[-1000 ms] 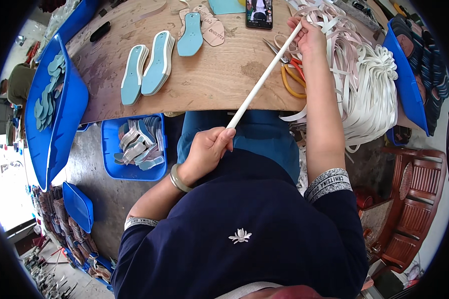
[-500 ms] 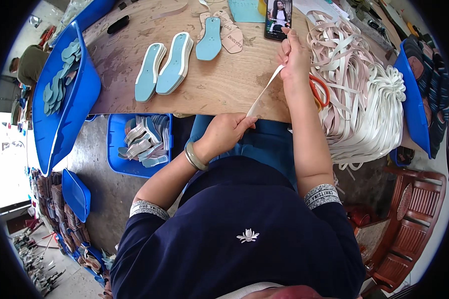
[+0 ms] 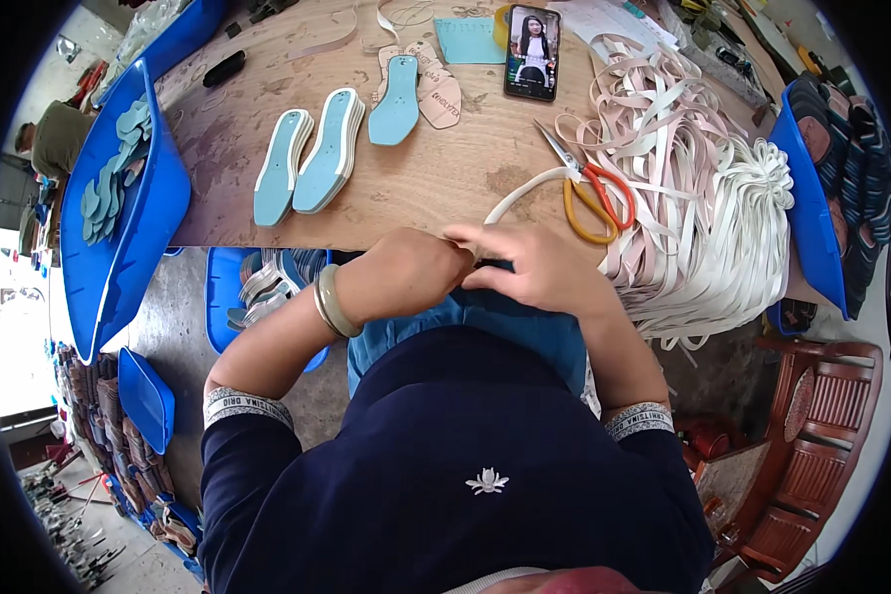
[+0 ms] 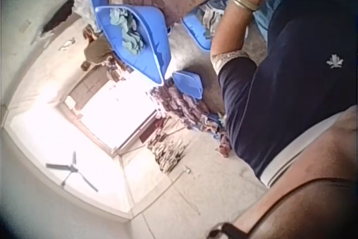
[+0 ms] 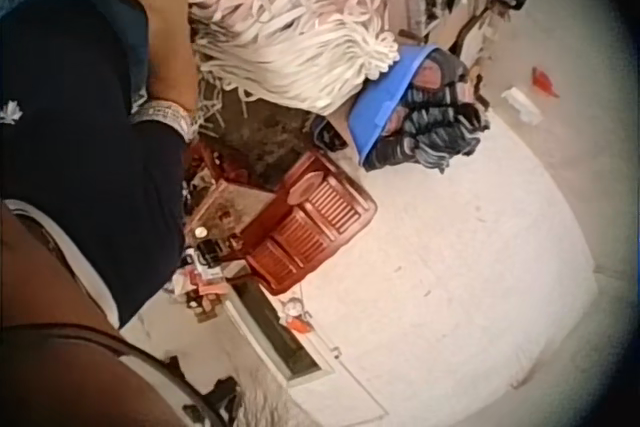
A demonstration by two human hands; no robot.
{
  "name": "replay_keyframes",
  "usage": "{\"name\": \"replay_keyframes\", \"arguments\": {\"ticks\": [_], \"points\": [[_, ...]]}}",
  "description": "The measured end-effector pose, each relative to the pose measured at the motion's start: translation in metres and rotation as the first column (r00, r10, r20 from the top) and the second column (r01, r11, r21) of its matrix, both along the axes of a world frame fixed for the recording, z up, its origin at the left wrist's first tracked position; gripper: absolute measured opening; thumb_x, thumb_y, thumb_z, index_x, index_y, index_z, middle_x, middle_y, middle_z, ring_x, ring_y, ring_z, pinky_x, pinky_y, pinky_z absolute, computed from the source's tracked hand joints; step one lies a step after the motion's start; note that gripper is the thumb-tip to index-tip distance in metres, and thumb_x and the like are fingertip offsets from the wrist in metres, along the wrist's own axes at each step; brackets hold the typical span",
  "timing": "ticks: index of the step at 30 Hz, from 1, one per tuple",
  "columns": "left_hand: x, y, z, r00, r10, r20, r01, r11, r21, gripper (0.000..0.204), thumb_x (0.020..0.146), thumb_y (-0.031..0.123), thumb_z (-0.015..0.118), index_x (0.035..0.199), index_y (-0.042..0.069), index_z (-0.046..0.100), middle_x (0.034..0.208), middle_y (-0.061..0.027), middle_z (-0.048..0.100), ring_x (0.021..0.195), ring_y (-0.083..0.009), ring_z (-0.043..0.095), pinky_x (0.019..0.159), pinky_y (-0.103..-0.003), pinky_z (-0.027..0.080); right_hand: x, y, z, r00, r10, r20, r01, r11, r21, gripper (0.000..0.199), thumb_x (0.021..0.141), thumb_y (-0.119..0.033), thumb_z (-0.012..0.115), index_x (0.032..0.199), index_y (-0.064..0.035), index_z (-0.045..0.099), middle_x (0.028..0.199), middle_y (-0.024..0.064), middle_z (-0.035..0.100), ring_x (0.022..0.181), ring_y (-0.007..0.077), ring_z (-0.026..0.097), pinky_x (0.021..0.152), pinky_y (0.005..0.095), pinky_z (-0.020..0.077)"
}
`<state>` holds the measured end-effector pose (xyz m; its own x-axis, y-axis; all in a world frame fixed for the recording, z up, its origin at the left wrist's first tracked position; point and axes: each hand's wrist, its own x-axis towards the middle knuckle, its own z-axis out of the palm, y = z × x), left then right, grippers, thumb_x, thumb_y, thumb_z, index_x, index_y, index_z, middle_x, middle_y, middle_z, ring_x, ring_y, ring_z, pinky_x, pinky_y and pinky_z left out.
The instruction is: The person applies adhesive tape along the edges of shoe insoles and cuts the tape using scissors. The person then stacks the taped insoles together and retrieves a bundle of untaped insoles from a blue tray onto the table.
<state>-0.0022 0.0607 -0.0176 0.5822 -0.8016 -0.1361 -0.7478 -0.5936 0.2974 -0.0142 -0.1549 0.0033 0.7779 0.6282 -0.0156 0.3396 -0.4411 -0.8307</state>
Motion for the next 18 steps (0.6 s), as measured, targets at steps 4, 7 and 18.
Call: {"name": "replay_keyframes", "arguments": {"ticks": [4,7,18], "points": [[0.012,-0.001,0.016,0.996,-0.054,-0.07,0.058,0.997,0.056,0.028,0.099,0.025,0.052,0.083,0.007,0.066,0.074,-0.0114,0.067,0.063,-0.0308,0.062,0.061,-0.039,0.049,0.007,0.004,-0.023,1.0,0.007,-0.005,-0.007,1.0,0.027,0.048,0.081,-0.006,0.071,0.129,-0.0088,0.062,0.099,0.0081,0.072,0.077,0.019,0.064,0.071,0.0272,0.0474],[0.018,0.009,0.006,0.984,-0.048,-0.172,0.051,0.999,0.015,0.027,0.099,0.025,0.052,0.085,0.007,0.067,0.074,-0.0105,0.067,0.062,-0.0294,0.062,0.061,-0.038,0.049,0.008,0.007,-0.031,0.999,0.011,-0.032,-0.01,0.999,0.037,0.046,0.082,-0.005,0.071,0.127,-0.0072,0.064,0.095,0.0073,0.072,0.071,0.0181,0.062,0.067,0.0266,0.0471],[0.07,0.008,-0.019,0.118,0.087,-0.989,-0.985,-0.117,-0.127,0.041,0.102,0.032,0.055,0.121,-0.004,0.051,0.099,-0.0175,0.064,0.072,-0.0153,0.065,0.062,-0.023,0.055,0.009,-0.012,-0.044,0.882,-0.25,-0.399,0.405,0.836,0.371,0.017,0.088,0.0,0.067,0.104,0.0027,0.07,0.085,0.0061,0.068,0.064,0.0136,0.061,0.058,0.0229,0.0451]]}}
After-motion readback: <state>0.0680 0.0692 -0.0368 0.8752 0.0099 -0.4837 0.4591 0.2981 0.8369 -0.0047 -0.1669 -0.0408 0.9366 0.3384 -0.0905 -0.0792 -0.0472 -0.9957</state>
